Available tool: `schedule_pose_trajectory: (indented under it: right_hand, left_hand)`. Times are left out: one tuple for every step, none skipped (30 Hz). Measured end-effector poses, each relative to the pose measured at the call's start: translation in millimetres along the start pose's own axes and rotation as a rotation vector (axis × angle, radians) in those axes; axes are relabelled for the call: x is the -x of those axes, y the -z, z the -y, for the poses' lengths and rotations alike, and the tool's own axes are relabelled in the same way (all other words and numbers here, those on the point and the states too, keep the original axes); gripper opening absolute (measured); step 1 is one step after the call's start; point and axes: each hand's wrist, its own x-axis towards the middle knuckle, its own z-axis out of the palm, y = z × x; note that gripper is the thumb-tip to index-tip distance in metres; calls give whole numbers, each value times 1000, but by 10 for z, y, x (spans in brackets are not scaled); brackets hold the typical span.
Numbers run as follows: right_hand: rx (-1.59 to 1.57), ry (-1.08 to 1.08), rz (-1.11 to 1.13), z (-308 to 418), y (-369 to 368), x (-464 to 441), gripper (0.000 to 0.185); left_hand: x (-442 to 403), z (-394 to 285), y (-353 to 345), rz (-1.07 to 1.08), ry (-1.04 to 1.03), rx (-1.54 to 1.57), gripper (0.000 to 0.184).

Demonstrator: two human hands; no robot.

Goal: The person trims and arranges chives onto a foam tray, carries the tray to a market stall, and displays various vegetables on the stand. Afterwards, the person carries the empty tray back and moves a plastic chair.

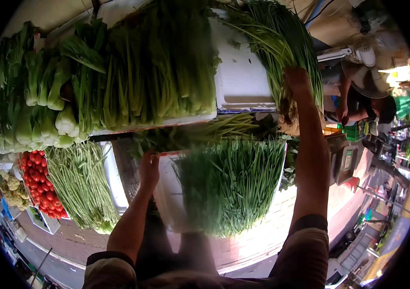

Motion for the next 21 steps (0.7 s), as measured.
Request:
schedule_pose_trajectory:
  right_hand:
    - [-791, -498, -57, -86, 303, -41, 14]
    - [-1588, -988, -119, -165, 609, -95, 14]
    - [-1777, -854, -227, -333, 782, -90, 15]
    - [-1957, -709, -332, -441, 980, -72, 17]
    - [-2024, -687, -397, -539, 1154, -92, 15]
    - [-2086, -670, -462, -583, 1306, -111, 13]
    - [-2173, -379, -412, -770, 1254, -114, 12]
    - [-2080, -424, -380, -879, 1140, -63, 12]
    - [-1986, -465, -348, -836, 1160, -46, 12]
    - [-1893, -505, -314, -753, 1180, -29, 12]
    - [-1749, -656, -277, -575, 1126, 33, 16]
    - [-1627, -784, -202, -447, 1026, 59, 19]
    - [-1501, -901, -128, -341, 819, 95, 21]
    - [-704, -408, 96, -342, 438, 231, 20]
    - [171, -33, -40, -354, 43, 368, 19]
    - [64, -133, 168, -262, -266, 472, 26]
    - [-224, -433, 296, -32, -250, 549, 33]
    - [-457, -767, 350, 203, -228, 627, 39]
    - [-418, -823, 362, 267, -359, 651, 46]
    - [-377, -877, 378, 312, -478, 687, 53]
    - [-376, -875, 400, 326, -452, 665, 54]
  left_hand:
    - [-2, 22, 2, 1, -5, -5, 43]
    - [0, 29, 1, 8, -7, 4, 43]
    - [-3, 36, 5, 11, -10, 13, 43]
    - [-9, 66, 2, 18, -10, 19, 43]
    - [-21, 116, -9, 18, -15, 30, 43]
    - [-27, 189, -31, 24, -18, 40, 43]
    - [-21, 207, -41, 32, -19, 52, 44]
    - [-19, 230, -48, 41, -17, 48, 44]
    - [-19, 202, -29, 48, -15, 44, 45]
    - [-15, 189, -21, 55, -12, 39, 45]
    - [-14, 184, -32, 42, -4, 27, 45]
    - [-9, 163, -40, 40, 17, 15, 45]
    - [4, 131, -34, 36, 40, 1, 45]
    - [9, 97, -18, 30, 61, -13, 45]
    - [18, 54, 8, 28, 52, -7, 44]
    - [35, 8, 34, 27, 43, -1, 44]
    - [47, -18, 44, 25, 35, 5, 44]
    - [45, -10, 42, 27, 19, 15, 43]
    - [34, 20, 43, 32, 3, 26, 43]
    - [34, 51, 44, 38, -11, 36, 42]
    - [22, 120, 9, 15, -50, 58, 39]
